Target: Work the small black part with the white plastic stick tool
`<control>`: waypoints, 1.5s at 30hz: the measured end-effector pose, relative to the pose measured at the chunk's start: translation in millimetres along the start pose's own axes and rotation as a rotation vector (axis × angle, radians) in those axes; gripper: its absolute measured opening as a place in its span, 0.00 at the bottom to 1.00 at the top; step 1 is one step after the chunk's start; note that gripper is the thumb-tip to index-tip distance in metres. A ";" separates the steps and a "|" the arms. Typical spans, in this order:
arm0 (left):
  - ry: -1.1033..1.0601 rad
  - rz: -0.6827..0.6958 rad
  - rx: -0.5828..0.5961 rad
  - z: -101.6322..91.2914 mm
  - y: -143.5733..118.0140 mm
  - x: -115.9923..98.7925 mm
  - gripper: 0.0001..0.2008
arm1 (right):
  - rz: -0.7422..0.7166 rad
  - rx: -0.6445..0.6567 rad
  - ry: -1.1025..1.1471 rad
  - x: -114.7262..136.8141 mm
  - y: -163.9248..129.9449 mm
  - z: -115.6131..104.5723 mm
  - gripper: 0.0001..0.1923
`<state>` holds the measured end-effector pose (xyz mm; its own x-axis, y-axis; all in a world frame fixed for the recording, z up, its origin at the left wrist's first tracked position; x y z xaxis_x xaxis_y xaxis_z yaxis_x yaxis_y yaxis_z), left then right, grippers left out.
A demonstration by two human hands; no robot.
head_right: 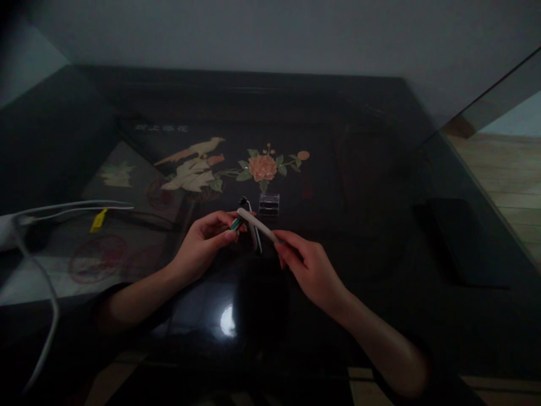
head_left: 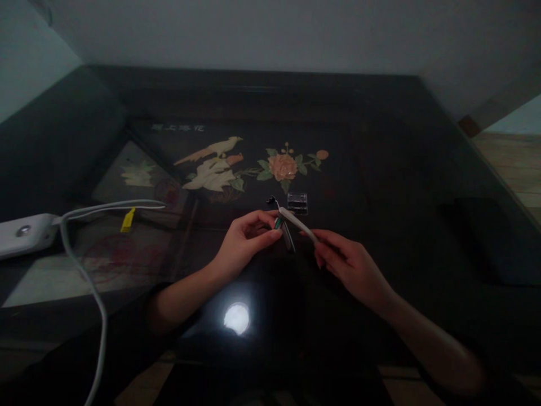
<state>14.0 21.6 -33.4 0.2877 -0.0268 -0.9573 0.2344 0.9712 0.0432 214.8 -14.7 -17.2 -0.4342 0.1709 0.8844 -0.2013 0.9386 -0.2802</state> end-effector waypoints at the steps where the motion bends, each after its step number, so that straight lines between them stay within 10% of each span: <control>1: -0.006 0.005 0.010 0.6 0.2 -0.5 0.11 | -0.005 0.001 -0.005 0.2 0.0 0.2 0.19; 45: -0.204 0.033 0.078 2.4 0.9 -0.7 0.10 | -0.193 0.005 -0.088 10.7 -4.3 -1.7 0.17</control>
<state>16.3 22.0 -32.0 0.4763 -0.0504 -0.8778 0.2903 0.9514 0.1029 212.4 -16.4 -5.9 -0.4620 -0.0392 0.8860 -0.2922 0.9500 -0.1103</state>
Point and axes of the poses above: each hand's wrist, its own y-axis towards the middle knuckle, its own z-axis out of the palm, x = y × z, the point moved 3 cm from there along y, towards the middle knuckle, and after that the axes turned 7 degrees about z, right-handed, at the moved point
